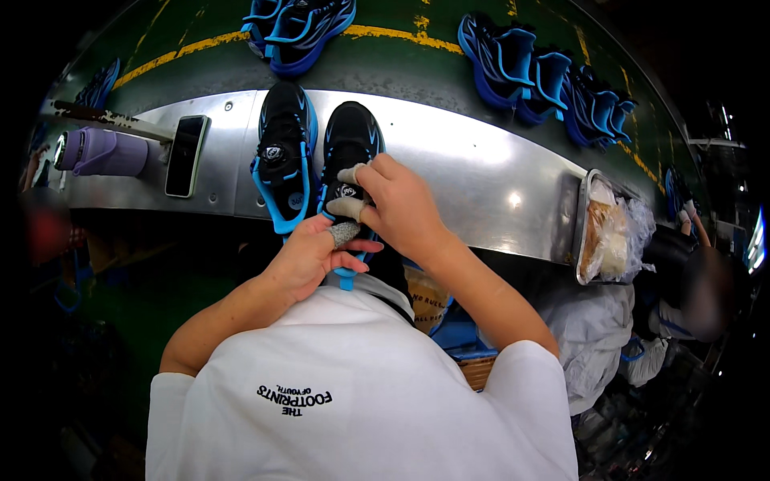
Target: The person wipes the upper surfaces and dials of shoes using finger cots and places each pair onto the conveyor belt.
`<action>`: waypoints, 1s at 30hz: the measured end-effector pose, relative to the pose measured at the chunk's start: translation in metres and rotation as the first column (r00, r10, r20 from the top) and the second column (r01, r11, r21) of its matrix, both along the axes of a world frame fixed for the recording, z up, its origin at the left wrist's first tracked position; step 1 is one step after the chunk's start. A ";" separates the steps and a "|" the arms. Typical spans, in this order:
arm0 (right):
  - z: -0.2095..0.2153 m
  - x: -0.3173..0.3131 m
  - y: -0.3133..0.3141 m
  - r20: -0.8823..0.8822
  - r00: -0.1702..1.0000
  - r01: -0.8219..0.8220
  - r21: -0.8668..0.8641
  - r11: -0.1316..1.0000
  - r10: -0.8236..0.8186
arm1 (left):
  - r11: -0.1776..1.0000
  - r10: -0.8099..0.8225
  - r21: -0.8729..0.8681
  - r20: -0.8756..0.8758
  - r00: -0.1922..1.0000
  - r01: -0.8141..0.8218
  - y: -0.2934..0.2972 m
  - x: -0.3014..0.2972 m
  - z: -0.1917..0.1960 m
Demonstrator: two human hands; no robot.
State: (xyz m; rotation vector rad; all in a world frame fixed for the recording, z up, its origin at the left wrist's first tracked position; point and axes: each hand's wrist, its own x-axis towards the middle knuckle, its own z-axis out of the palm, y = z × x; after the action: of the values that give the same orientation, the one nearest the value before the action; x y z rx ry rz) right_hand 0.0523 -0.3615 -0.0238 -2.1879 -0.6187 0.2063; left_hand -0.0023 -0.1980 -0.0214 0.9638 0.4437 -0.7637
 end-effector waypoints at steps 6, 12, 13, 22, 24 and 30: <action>0.012 0.022 -0.011 -0.081 0.977 -0.190 0.083 0.978 0.196 | 0.997 -0.045 0.067 0.026 0.999 0.043 -0.002 0.002 0.005; 0.004 -0.003 0.003 0.012 1.000 0.018 -0.016 1.000 -0.018 | 1.000 0.006 0.017 0.020 1.000 -0.006 -0.003 -0.002 -0.002; 0.002 -0.006 0.004 0.067 0.995 0.075 -0.020 0.997 -0.074 | 1.000 0.007 0.018 0.019 1.000 -0.008 -0.002 -0.001 -0.002; 0.011 0.018 -0.004 -0.043 0.970 -0.236 0.077 0.969 0.240 | 0.998 -0.017 0.057 0.003 1.000 0.017 -0.005 0.002 0.001; 0.004 0.004 0.002 -0.021 0.988 -0.149 0.083 0.985 0.151 | 1.000 -0.007 0.021 0.010 1.000 0.007 -0.005 0.002 0.001; 0.006 0.005 -0.002 0.052 0.998 0.024 0.005 1.000 -0.024 | 0.999 -0.015 0.044 0.008 1.000 0.014 -0.007 0.001 0.004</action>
State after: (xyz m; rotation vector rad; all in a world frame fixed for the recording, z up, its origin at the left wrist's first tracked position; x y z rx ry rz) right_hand 0.0574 -0.3634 -0.0174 -2.2012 -0.6206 0.1357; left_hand -0.0011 -0.2046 -0.0171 1.0116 0.4478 -0.7653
